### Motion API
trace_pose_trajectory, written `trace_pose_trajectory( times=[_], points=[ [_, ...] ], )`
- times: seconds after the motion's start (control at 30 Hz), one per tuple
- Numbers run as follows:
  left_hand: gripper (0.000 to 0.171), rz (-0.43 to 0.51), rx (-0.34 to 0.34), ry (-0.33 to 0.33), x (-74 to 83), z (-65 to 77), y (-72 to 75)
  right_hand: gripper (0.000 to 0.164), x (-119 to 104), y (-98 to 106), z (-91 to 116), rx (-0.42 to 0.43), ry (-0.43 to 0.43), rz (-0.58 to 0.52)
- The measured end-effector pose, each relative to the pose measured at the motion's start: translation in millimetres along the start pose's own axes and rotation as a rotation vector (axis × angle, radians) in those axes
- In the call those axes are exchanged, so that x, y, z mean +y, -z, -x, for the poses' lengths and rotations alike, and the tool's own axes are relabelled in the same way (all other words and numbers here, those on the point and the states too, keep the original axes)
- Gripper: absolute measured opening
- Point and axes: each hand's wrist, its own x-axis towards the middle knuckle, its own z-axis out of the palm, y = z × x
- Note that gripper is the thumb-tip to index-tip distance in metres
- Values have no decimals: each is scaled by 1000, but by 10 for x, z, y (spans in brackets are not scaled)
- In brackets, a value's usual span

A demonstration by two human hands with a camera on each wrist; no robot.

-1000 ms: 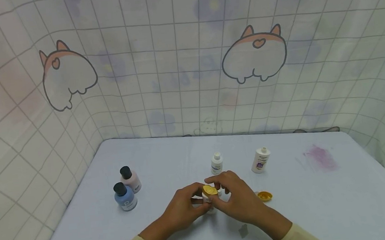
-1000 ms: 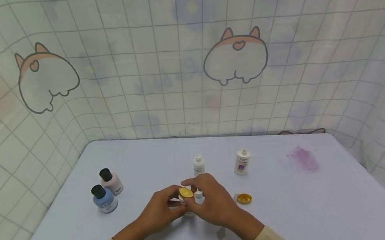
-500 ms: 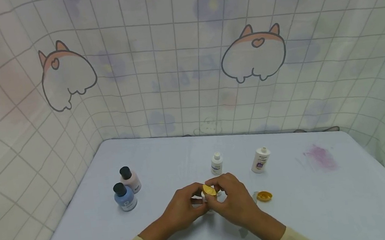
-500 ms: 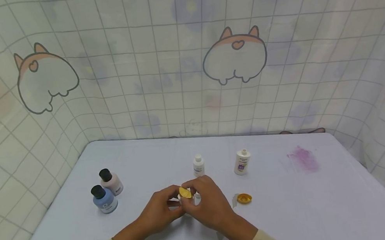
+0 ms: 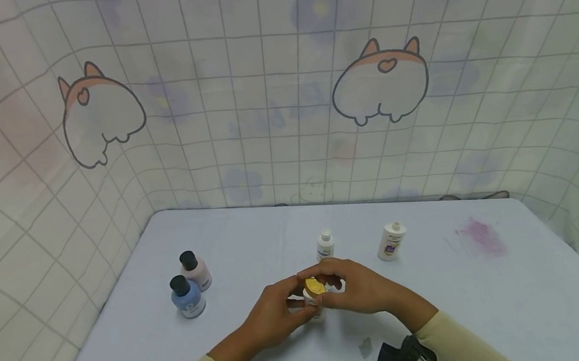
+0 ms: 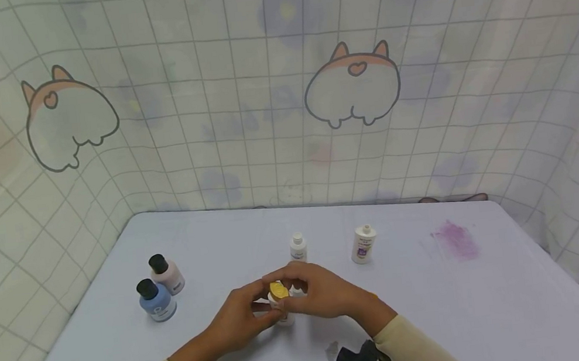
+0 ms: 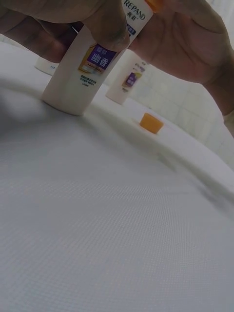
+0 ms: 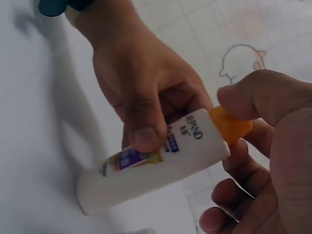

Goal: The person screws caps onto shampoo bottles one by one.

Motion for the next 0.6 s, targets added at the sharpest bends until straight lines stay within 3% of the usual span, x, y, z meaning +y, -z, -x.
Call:
trace_pose_trajectory(
  times=[0.23,0.6],
  points=[
    [44,-25,8,-24,-21,-12,-1,40,-11,89,-45,-75,-21,-52],
    [42,-22,9,-7,9,-25,-3,40,41,97,-55,-42,-34,-62]
  ],
)
